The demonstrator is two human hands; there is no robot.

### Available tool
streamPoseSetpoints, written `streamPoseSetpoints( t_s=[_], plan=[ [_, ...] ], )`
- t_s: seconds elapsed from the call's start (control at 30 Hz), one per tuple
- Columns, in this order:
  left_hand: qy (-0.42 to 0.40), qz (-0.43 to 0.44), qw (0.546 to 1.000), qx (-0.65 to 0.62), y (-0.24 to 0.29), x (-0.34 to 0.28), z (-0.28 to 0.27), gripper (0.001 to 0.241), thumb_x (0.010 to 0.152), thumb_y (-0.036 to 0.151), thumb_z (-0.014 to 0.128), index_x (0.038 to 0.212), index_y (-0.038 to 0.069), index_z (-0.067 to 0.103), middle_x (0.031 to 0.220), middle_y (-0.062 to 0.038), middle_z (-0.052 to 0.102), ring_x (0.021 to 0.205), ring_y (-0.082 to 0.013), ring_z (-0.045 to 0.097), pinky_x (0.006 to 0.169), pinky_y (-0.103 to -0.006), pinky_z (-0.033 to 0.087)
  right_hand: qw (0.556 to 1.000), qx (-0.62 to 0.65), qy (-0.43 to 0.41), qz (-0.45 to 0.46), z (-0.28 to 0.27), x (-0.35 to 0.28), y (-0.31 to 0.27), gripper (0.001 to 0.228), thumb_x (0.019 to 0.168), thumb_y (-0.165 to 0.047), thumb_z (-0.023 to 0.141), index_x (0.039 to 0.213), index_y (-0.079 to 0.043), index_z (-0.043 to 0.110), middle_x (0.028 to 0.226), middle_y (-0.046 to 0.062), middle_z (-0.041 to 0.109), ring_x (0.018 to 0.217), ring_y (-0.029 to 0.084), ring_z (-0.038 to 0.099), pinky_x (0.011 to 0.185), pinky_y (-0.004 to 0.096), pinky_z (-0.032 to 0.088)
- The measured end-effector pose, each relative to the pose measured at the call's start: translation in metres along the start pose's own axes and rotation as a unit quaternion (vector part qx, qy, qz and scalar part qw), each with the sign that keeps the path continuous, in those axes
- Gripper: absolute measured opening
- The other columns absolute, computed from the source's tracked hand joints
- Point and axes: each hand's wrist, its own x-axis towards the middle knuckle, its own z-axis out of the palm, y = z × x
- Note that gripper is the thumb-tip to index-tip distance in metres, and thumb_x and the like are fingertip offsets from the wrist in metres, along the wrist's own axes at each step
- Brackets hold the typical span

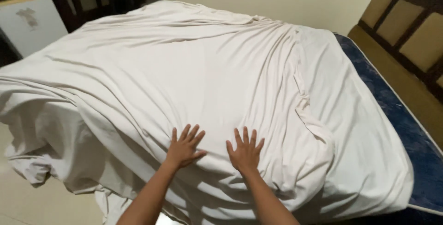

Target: The person smooths a white bed sheet on a mattress by hand, repeatedly pressing and rubbing the fabric to flatten wrinkles. The person moves around the bed to reach different areas, including the corners and edges, and briefly places a remote control on a nearby nightstand.

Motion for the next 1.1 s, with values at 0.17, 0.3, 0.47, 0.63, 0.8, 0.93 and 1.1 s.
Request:
streamPoseSetpoints(
  t_s=[0.17,0.3,0.47,0.63,0.8,0.93,1.1],
  plan=[
    [-0.013,0.013,0.999,-0.035,-0.011,0.012,-0.001,0.091,0.088,0.08,0.045,0.162,0.035,0.019,0.172,0.003,0.009,0.158,-0.0259,0.005,0.123,-0.0649,0.004,1.0,-0.007,0.004,0.02,-0.006,0.005,-0.002,0.068,0.094,-0.063,0.046,0.152,-0.027,0.045,0.164,0.007,0.032,0.152,0.039,0.017,0.118,0.07,0.004],
    [0.004,0.089,0.995,-0.056,-0.041,0.014,0.007,0.097,0.086,0.084,0.046,0.163,0.033,0.019,0.173,0.003,0.011,0.159,-0.0255,0.007,0.125,-0.0628,0.006,0.999,-0.03,-0.003,0.037,-0.01,0.004,-0.008,0.067,0.093,-0.063,0.047,0.151,-0.03,0.045,0.164,0.006,0.032,0.153,0.038,0.018,0.118,0.069,0.005],
    [-0.109,0.073,0.991,0.017,-0.071,-0.002,-0.059,0.111,0.078,0.085,0.058,0.164,0.034,0.01,0.173,0.003,0.005,0.16,-0.0243,0.002,0.127,-0.0621,0.002,0.998,-0.027,-0.006,0.051,-0.013,0.007,-0.014,0.067,0.093,-0.063,0.047,0.152,-0.032,0.045,0.163,0.003,0.033,0.153,0.034,0.02,0.119,0.068,0.007],
    [-0.098,0.097,0.989,0.049,-0.11,0.019,0.002,0.112,0.08,0.057,0.08,0.164,0.033,0.009,0.174,0.001,0.007,0.16,-0.0272,0.002,0.125,-0.0644,0.004,0.997,-0.046,0.015,0.056,-0.004,0.007,-0.015,0.066,0.092,-0.063,0.049,0.15,-0.032,0.046,0.161,0.002,0.036,0.151,0.033,0.023,0.119,0.067,0.01],
    [0.055,0.142,0.988,-0.027,-0.122,0.02,0.034,0.104,0.079,0.032,0.084,0.16,0.029,0.018,0.169,-0.003,0.019,0.156,-0.0312,0.014,0.12,-0.0718,0.006,0.992,-0.104,0.028,0.073,0.018,0.002,-0.028,0.064,0.093,-0.063,0.048,0.15,-0.033,0.048,0.161,0.001,0.04,0.151,0.029,0.029,0.12,0.067,0.017],
    [0.14,0.178,0.974,0.01,-0.128,0.025,0.041,0.103,0.079,0.025,0.084,0.161,0.026,0.022,0.166,-0.006,0.026,0.153,-0.0347,0.021,0.115,-0.074,0.011,0.982,-0.115,0.055,0.141,0.044,-0.004,-0.072,0.062,0.098,-0.057,0.047,0.153,-0.03,0.045,0.164,0.004,0.038,0.155,0.031,0.027,0.121,0.068,0.017],
    [0.195,0.215,0.957,0.0,-0.141,0.046,0.071,0.097,0.08,0.022,0.078,0.161,0.021,0.025,0.165,-0.011,0.029,0.15,-0.0373,0.024,0.112,-0.0772,0.012,0.975,-0.011,-0.201,0.092,-0.021,0.001,-0.211,0.099,0.085,-0.062,0.066,0.162,-0.021,0.02,0.169,0.021,0.007,0.157,0.04,0.002,0.12,0.072,0.003]
  ],
)
